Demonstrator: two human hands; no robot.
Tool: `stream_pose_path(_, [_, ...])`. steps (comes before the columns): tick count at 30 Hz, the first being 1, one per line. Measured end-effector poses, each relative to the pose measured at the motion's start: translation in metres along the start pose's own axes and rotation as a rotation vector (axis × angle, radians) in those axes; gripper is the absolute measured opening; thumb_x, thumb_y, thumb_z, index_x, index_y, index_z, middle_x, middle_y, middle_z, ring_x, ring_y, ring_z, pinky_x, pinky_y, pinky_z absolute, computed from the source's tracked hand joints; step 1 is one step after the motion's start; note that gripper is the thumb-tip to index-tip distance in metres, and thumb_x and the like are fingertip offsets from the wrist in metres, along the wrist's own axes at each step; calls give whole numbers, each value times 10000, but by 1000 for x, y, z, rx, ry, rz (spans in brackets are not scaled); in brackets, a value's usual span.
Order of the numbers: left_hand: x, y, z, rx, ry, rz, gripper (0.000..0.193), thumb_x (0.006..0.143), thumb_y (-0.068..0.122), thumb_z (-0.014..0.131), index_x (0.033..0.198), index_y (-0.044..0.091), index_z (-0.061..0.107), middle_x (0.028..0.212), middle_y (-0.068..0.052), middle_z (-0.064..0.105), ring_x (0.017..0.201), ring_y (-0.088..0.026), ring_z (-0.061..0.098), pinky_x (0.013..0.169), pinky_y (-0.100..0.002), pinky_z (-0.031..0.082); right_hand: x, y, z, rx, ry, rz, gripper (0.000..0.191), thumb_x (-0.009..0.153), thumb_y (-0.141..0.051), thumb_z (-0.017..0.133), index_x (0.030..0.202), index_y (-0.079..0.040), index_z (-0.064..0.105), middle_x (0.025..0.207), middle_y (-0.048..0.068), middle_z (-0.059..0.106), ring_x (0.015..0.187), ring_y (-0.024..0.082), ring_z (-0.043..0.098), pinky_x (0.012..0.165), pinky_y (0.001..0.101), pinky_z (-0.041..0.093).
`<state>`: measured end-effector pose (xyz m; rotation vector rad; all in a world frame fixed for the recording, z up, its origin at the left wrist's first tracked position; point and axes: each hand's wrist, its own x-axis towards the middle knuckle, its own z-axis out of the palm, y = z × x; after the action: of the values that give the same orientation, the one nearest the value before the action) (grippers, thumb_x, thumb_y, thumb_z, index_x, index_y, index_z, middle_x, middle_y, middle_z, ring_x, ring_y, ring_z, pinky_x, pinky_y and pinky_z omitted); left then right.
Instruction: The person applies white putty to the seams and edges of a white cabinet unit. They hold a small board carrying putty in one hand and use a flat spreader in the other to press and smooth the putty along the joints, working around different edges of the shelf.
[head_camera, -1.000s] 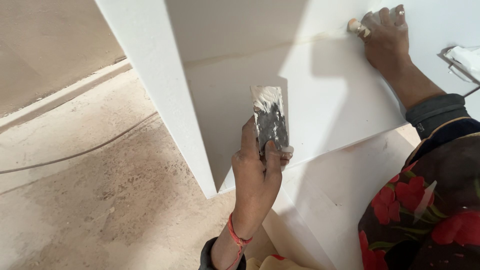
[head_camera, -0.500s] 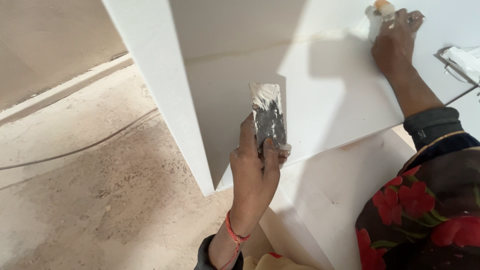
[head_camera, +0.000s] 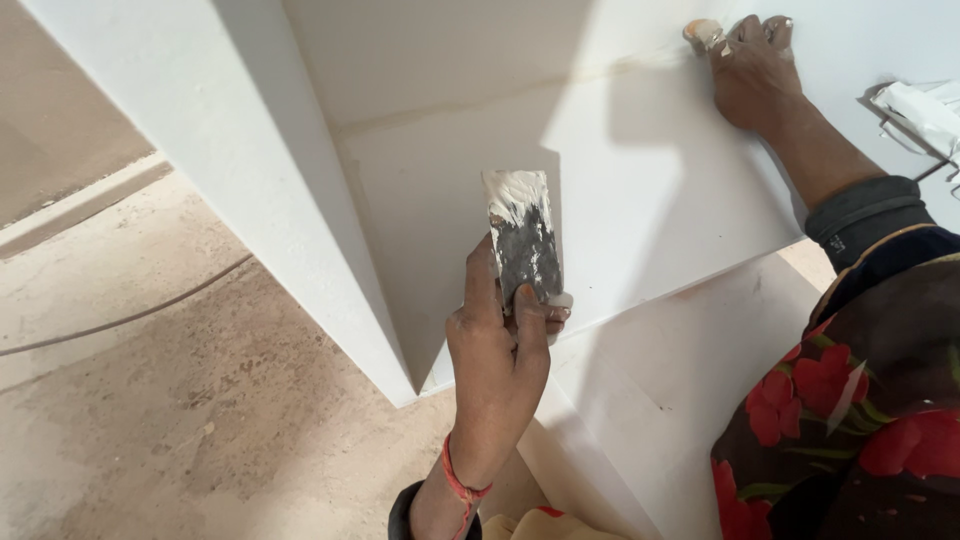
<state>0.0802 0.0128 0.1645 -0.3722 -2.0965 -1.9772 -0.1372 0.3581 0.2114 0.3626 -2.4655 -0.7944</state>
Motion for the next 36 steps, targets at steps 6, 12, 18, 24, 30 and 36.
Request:
stream_pose_path(6, [3,1,3,1,4,-31,453,999,-5,445,1441,-70,371,816,-151,791,681,-206,814,613,-290,631,2,-1,-15,-78,45,-38,204,1088,-89,526,1247,-30,640,1151,175,699,1175,325,556,1110,559,331])
stream_pose_path(12, [-2,6,6,18,2,-34,437,1006,-1,451,1427,-83,369,816,-155,786,702,-202,818,620,-287,632,-3,-2,-31,-2,98,-42,244,1209,-145,494,1201,10,681,1005,158,683,1052,302,571,1062,538,351])
stream_pose_path(18, [-17,9,4,31,13,26,450,997,-23,455,1434,-92,375,851,-171,780,730,-207,816,635,-287,631,-37,11,-52,-13,28,-109,265,1157,-145,496,1270,16,674,965,173,657,1088,314,589,1095,527,325])
stream_pose_path(24, [-29,15,3,18,20,73,451,997,-52,447,1440,-95,377,897,-188,772,753,-212,815,636,-289,631,-69,19,-57,-138,-39,-101,317,1095,-173,519,1289,24,673,944,192,655,1060,284,601,1193,581,286])
stream_pose_path(30, [-31,29,-1,52,29,42,459,978,-53,459,1431,-84,390,834,-192,779,714,-218,812,626,-285,626,-88,28,-75,-110,-62,72,357,1037,-256,546,1206,24,690,920,212,687,1043,333,635,1087,671,262])
stream_pose_path(36, [-31,36,15,-6,38,61,492,971,-63,450,1458,-87,385,855,-180,766,723,-215,806,642,-298,633,-143,17,-124,726,213,222,419,1043,-156,494,1379,89,543,1153,177,714,1088,291,618,1135,682,194])
